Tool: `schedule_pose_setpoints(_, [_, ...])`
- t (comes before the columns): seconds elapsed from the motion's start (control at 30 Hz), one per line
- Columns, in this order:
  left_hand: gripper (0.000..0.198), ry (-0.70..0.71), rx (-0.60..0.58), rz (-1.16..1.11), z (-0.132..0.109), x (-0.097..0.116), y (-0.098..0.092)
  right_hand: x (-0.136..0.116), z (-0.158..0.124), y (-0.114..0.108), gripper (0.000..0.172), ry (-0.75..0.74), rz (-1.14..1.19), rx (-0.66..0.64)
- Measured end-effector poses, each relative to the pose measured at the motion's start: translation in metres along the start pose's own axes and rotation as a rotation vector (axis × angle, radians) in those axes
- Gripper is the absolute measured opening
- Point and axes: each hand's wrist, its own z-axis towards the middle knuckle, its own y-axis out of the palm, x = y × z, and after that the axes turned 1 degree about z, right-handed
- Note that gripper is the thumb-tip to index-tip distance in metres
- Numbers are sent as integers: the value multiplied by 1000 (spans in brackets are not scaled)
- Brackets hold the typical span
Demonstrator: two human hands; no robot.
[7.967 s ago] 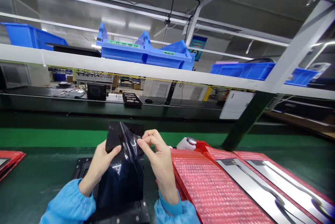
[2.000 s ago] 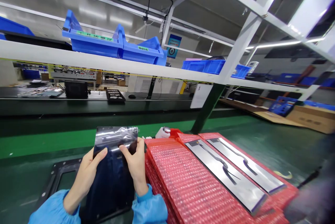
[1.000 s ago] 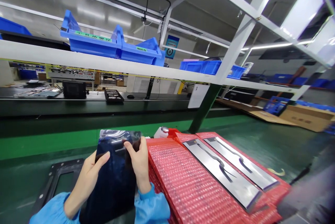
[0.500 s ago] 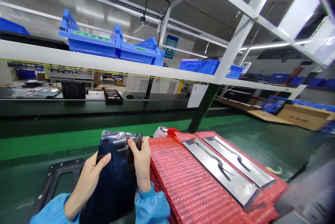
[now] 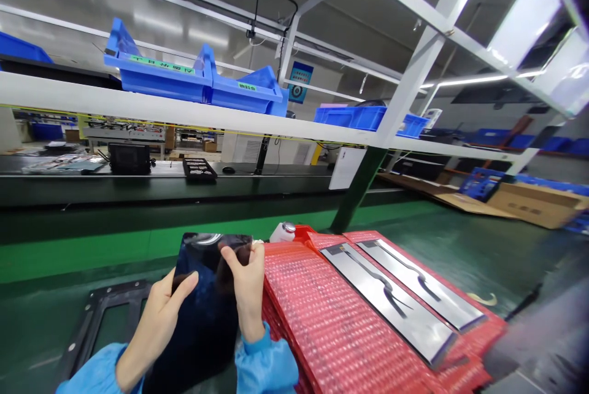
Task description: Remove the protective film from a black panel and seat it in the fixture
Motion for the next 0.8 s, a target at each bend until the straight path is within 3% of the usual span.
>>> schedule_pose_setpoints(0.23, [45,2,-22,-21,0,1,3,5,7,-6,31,-55,-104,83])
schedule_pose_setpoints(0.3, [47,34,7,-71,3,-1,1,-4,-1,-6,41,-149,-163,76])
schedule_pose_setpoints(0.37, [51,60,45,-94,7,-5,-1,-14,-15,-2,52,-396,-289,-57])
schedule_pose_setpoints(0.47, [57,94,181,-37,11,-13,-5,-26,-39,7,52,-833,-478,-503])
schedule_pose_setpoints(0.5, [59,109,235,-9,12,-16,-7,-28,-44,10,53,-898,-508,-620])
schedule_pose_setpoints(0.57, [61,138,301,31,11,-19,-8,-28,-48,14,53,-924,-558,-711])
schedule_pose_setpoints(0.67, [61,172,236,56,9,-13,-7,-25,-42,14,51,-898,-597,-620])
schedule_pose_setpoints(0.8, [54,187,157,44,7,1,0,-20,-36,12,52,-785,-615,-354])
